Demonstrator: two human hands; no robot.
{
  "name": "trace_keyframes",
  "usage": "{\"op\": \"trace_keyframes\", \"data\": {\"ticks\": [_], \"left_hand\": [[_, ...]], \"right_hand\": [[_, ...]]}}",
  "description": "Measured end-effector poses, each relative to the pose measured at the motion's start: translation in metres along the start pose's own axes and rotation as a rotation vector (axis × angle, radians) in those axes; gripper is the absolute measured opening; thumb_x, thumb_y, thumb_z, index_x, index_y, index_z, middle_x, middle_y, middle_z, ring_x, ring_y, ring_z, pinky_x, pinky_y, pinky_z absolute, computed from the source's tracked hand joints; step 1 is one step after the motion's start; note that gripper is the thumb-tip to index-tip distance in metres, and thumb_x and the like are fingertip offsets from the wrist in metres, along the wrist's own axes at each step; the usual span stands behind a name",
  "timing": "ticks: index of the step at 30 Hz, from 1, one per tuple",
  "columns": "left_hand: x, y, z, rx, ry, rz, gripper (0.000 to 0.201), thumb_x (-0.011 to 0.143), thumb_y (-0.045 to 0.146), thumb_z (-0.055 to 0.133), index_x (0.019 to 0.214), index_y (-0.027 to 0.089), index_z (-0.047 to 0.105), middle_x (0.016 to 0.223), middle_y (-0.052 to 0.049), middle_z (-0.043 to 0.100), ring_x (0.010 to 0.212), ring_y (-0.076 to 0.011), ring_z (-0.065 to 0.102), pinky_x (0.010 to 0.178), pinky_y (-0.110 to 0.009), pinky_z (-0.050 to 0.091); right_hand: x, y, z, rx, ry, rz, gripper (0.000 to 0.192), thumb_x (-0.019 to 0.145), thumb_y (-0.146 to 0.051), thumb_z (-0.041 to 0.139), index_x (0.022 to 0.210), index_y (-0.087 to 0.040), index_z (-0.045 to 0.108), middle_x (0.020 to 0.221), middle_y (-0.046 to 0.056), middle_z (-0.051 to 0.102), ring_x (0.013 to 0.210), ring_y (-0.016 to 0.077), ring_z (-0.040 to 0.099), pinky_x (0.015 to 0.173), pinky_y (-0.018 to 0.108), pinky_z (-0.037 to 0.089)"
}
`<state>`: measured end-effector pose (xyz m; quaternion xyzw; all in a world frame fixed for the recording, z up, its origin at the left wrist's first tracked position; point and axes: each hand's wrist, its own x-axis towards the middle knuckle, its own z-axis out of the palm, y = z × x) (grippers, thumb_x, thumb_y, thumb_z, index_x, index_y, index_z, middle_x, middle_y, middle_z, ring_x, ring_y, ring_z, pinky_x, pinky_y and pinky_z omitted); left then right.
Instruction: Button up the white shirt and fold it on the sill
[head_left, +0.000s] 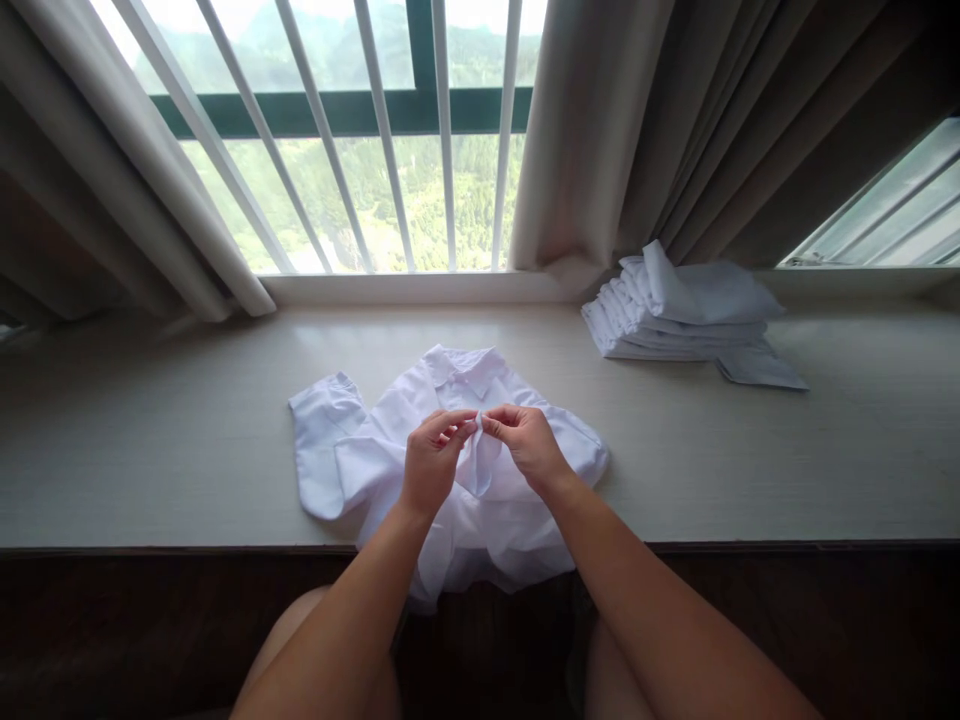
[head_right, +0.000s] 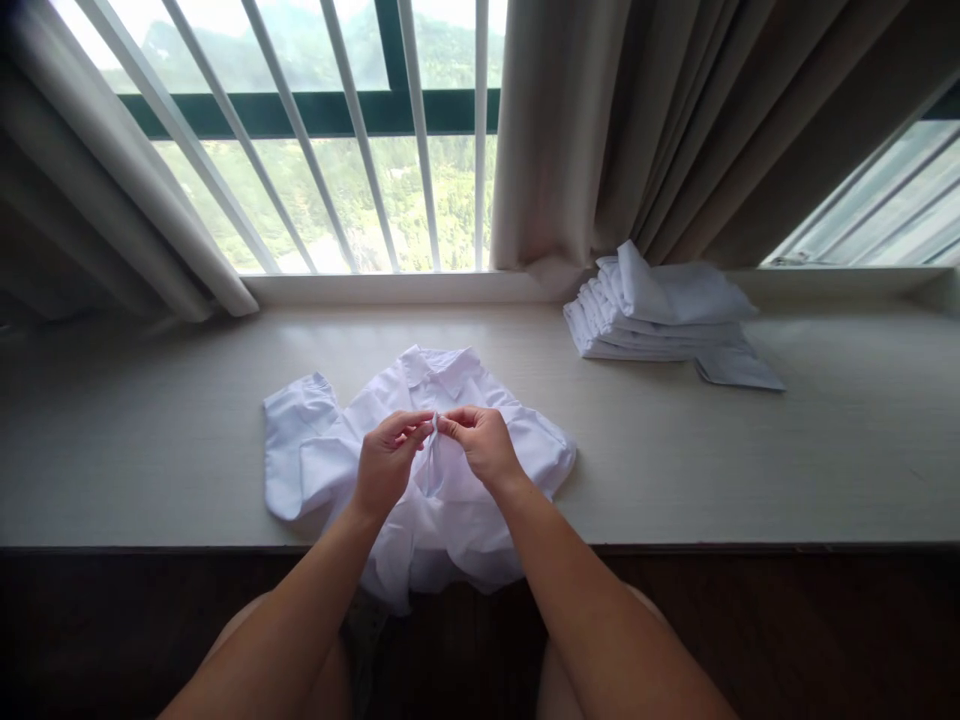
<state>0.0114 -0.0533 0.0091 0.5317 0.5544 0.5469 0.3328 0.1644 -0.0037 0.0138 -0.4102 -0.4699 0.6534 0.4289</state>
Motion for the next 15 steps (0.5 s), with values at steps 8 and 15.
{"op": "trace_keyframes", "data": {"ticks": [8, 15], "left_hand": [[-0.018, 0.003, 0.004, -0.073, 0.055, -0.071, 0.027, 0.083, 0.046, 0.08, 0.096, 0.022, 0.082, 0.089, -0.003, 0.075, 0.069, -0.0112, 0.062, 0.064, -0.023, 0.05], [-0.015, 0.001, 0.004, -0.132, -0.038, -0.16, 0.033, 0.082, 0.047, 0.08, 0.098, 0.018, 0.08, 0.084, -0.004, 0.075, 0.062, -0.0102, 0.061, 0.057, -0.022, 0.047]], "right_hand": [[-0.017, 0.007, -0.003, -0.088, 0.013, -0.081, 0.042, 0.066, -0.054, 0.088, 0.083, -0.015, 0.08, 0.087, 0.006, 0.075, 0.084, 0.0178, 0.064, 0.081, 0.03, 0.048], [-0.017, 0.007, -0.01, -0.154, 0.007, -0.101, 0.039, 0.069, -0.051, 0.086, 0.082, -0.016, 0.08, 0.088, 0.006, 0.075, 0.088, 0.0189, 0.064, 0.088, 0.032, 0.048]]}}
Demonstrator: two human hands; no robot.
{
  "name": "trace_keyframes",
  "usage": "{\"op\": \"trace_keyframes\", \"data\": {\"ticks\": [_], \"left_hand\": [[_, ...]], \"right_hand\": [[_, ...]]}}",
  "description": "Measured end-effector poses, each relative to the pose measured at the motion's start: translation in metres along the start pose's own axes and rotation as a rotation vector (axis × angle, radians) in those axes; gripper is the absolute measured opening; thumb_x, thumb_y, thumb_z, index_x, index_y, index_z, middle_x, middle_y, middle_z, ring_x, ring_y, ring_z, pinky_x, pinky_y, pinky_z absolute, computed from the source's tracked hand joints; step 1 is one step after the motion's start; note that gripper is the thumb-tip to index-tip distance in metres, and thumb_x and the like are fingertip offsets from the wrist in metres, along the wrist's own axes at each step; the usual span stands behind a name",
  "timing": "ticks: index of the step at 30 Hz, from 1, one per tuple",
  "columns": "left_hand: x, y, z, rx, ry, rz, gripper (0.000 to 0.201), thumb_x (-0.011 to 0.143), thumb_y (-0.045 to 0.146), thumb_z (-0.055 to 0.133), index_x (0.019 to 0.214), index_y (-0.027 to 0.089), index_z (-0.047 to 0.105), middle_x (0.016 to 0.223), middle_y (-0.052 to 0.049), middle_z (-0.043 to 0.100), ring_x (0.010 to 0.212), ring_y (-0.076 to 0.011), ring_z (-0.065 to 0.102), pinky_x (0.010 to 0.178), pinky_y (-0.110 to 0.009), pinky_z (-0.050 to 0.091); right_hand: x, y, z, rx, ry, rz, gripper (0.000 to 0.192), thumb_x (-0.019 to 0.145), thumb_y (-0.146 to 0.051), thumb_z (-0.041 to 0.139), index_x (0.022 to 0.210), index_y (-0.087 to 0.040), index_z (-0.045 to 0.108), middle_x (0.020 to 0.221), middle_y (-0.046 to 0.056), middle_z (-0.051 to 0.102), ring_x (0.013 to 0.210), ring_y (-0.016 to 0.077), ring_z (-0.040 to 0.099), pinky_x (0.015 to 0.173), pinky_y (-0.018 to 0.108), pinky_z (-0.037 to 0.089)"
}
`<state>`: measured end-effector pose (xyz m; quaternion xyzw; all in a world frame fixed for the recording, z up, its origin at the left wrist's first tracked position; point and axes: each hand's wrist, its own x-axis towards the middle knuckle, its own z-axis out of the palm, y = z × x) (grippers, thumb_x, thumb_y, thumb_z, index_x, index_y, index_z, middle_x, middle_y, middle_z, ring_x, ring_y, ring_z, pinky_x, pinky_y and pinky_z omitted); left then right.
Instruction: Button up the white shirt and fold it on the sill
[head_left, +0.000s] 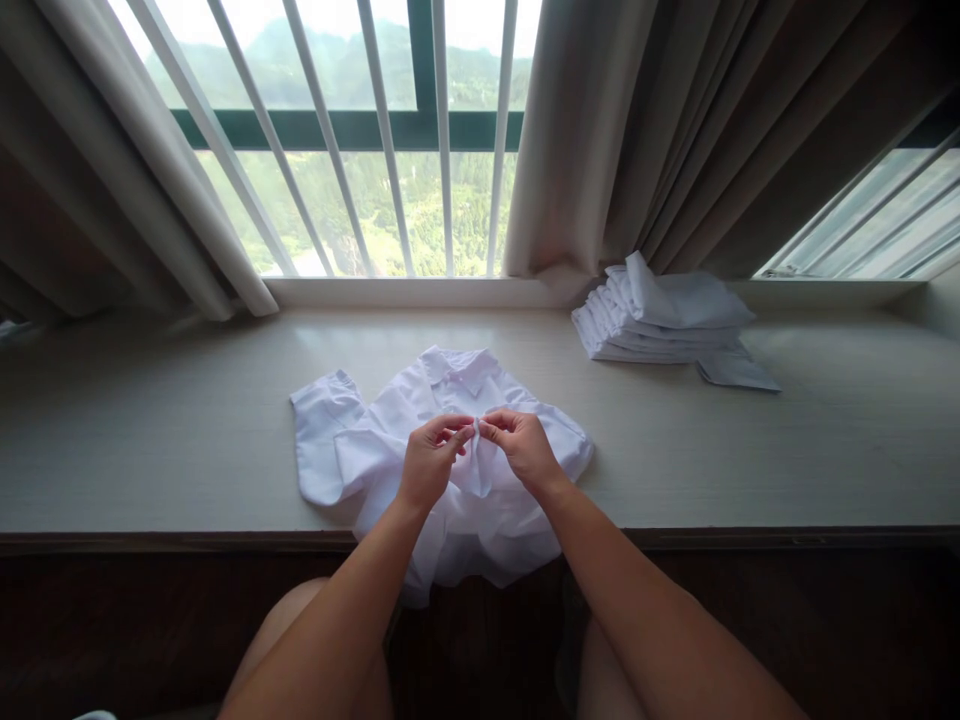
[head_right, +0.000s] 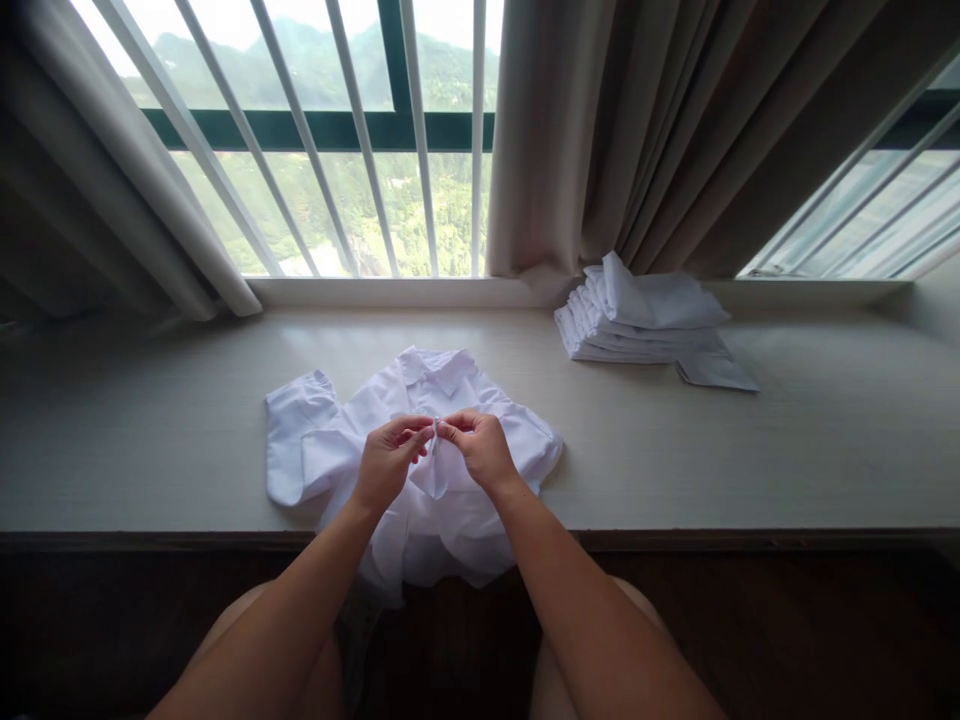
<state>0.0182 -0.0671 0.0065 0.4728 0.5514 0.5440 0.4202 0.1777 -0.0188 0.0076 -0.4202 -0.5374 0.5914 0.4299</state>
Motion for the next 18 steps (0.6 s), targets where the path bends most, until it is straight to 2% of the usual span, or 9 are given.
{"op": "trace_keyframes", "data": {"ticks": [12, 15, 18], "left_hand": [[0.029, -0.004, 0.005, 0.017, -0.033, -0.024, 0.034, 0.085, 0.047, 0.078, 0.101, 0.017, 0.076, 0.079, -0.001, 0.07, 0.062, -0.0089, 0.06, 0.058, -0.02, 0.048], [0.034, -0.003, 0.005, 0.004, -0.034, -0.042, 0.034, 0.086, 0.047, 0.077, 0.101, 0.016, 0.075, 0.07, 0.001, 0.065, 0.061, -0.0086, 0.058, 0.058, -0.019, 0.046], [0.036, -0.003, 0.005, -0.032, -0.026, -0.047, 0.035, 0.085, 0.047, 0.079, 0.101, 0.016, 0.074, 0.068, 0.002, 0.064, 0.059, -0.0076, 0.056, 0.058, -0.019, 0.046]], "right_hand": [[0.029, 0.009, -0.003, 0.056, 0.014, 0.051, 0.051, 0.066, -0.062, 0.087, 0.083, -0.016, 0.074, 0.08, 0.004, 0.07, 0.077, 0.0144, 0.06, 0.075, 0.028, 0.047], [0.032, 0.007, -0.002, 0.014, 0.051, 0.011, 0.052, 0.07, -0.059, 0.086, 0.1, -0.019, 0.074, 0.098, 0.005, 0.072, 0.086, 0.0157, 0.062, 0.079, 0.028, 0.049], [0.032, 0.004, -0.001, 0.05, -0.016, -0.033, 0.05, 0.078, -0.052, 0.084, 0.12, -0.026, 0.073, 0.124, 0.005, 0.071, 0.112, 0.0197, 0.065, 0.096, 0.032, 0.05]]}}
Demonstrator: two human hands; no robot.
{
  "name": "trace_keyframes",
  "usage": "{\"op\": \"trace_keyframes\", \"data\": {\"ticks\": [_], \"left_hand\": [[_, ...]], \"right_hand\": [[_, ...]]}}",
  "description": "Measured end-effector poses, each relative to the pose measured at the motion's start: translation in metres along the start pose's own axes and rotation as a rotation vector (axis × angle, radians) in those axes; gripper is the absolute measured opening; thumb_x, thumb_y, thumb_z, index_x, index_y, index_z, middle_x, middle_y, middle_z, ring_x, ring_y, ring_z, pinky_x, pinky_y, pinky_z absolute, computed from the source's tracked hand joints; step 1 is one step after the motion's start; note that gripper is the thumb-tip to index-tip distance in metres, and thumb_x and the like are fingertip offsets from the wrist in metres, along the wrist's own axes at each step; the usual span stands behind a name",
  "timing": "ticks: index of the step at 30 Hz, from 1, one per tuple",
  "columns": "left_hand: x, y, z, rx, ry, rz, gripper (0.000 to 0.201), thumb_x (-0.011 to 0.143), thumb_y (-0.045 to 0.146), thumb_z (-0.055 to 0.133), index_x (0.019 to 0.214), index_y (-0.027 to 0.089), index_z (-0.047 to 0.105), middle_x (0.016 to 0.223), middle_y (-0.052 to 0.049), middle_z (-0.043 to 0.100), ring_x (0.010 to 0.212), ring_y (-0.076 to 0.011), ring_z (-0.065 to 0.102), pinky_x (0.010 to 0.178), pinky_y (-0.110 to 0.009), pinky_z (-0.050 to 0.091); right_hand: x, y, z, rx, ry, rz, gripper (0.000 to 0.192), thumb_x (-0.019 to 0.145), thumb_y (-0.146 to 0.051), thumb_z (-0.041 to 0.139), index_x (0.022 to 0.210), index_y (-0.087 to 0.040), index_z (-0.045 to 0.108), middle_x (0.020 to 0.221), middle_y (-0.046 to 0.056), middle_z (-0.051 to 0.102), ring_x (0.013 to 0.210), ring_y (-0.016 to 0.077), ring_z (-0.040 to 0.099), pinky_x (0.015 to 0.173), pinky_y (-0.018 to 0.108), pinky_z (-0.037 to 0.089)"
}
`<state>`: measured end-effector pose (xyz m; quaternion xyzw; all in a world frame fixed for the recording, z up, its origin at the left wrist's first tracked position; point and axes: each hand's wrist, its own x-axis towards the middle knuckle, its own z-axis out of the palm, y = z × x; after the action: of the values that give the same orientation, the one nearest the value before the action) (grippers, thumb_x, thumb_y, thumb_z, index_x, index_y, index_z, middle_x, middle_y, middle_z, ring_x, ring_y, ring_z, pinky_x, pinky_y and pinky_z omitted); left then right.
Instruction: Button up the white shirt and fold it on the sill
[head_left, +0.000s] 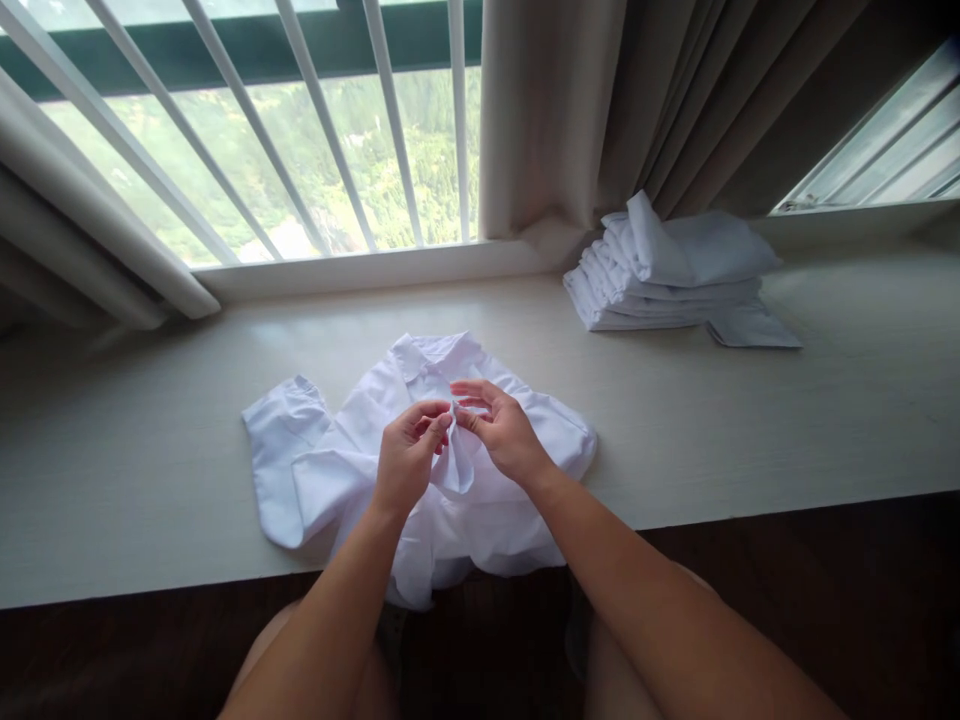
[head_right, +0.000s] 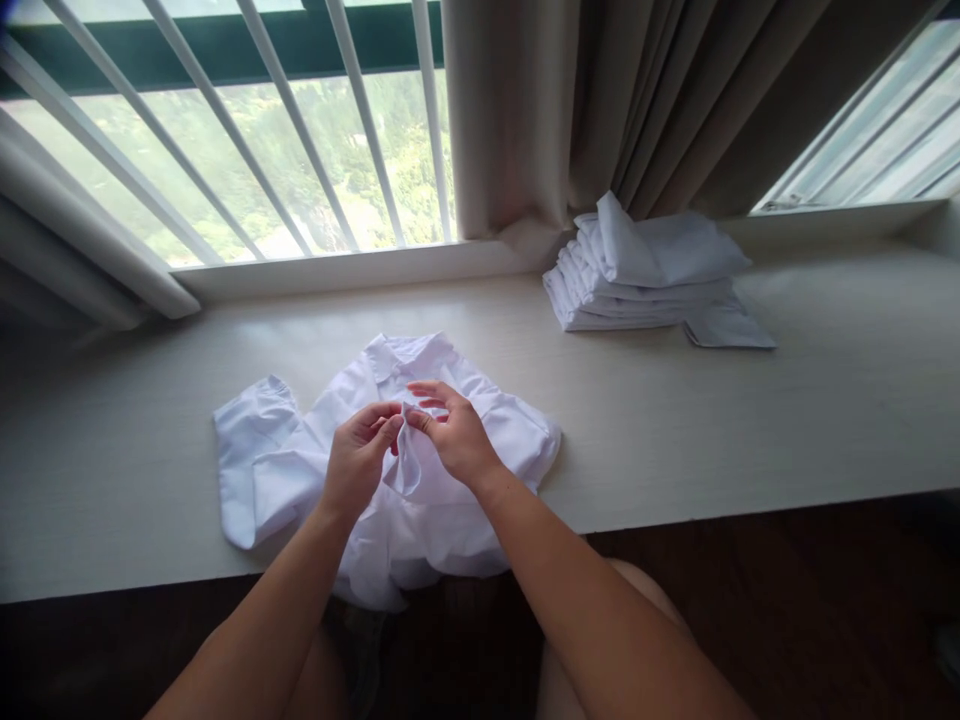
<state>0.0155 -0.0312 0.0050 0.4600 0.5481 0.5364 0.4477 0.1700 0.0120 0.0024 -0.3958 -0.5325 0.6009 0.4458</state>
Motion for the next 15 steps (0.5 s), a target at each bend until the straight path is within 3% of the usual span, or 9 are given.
{"op": "trace_keyframes", "data": {"ticks": [2, 4, 9, 15], "left_hand": [[0.0, 0.0, 0.001, -0.028, 0.01, 0.018, 0.035, 0.084, 0.045, 0.08, 0.102, 0.016, 0.072, 0.074, 0.001, 0.067, 0.06, -0.0069, 0.056, 0.058, -0.019, 0.046], [0.0, -0.001, 0.001, -0.063, 0.027, 0.038, 0.033, 0.083, 0.043, 0.082, 0.1, 0.018, 0.068, 0.077, 0.002, 0.067, 0.061, -0.0065, 0.056, 0.057, -0.018, 0.045], [-0.006, -0.001, 0.005, -0.07, 0.091, 0.06, 0.038, 0.08, 0.042, 0.085, 0.086, 0.019, 0.055, 0.078, 0.004, 0.061, 0.062, -0.0058, 0.054, 0.058, -0.017, 0.044], [-0.033, 0.022, 0.006, 0.078, 0.189, 0.063, 0.033, 0.089, 0.049, 0.074, 0.092, 0.018, 0.061, 0.079, 0.002, 0.06, 0.066, -0.0081, 0.053, 0.06, -0.019, 0.045]], "right_hand": [[-0.001, -0.002, 0.0, 0.059, -0.075, -0.029, 0.044, 0.083, -0.049, 0.08, 0.121, -0.027, 0.073, 0.126, 0.004, 0.071, 0.12, 0.0211, 0.065, 0.106, 0.035, 0.048], [-0.002, -0.002, 0.0, 0.08, -0.089, -0.051, 0.038, 0.084, -0.049, 0.08, 0.114, -0.025, 0.077, 0.117, 0.005, 0.074, 0.116, 0.0211, 0.066, 0.107, 0.036, 0.048], [-0.003, 0.0, -0.001, 0.079, -0.018, -0.024, 0.044, 0.074, -0.056, 0.085, 0.095, -0.019, 0.076, 0.091, 0.004, 0.071, 0.091, 0.0173, 0.063, 0.091, 0.032, 0.051], [-0.005, -0.006, -0.002, 0.147, -0.004, -0.036, 0.043, 0.073, -0.052, 0.083, 0.096, -0.018, 0.069, 0.088, 0.002, 0.065, 0.082, 0.015, 0.059, 0.082, 0.03, 0.048]]}}
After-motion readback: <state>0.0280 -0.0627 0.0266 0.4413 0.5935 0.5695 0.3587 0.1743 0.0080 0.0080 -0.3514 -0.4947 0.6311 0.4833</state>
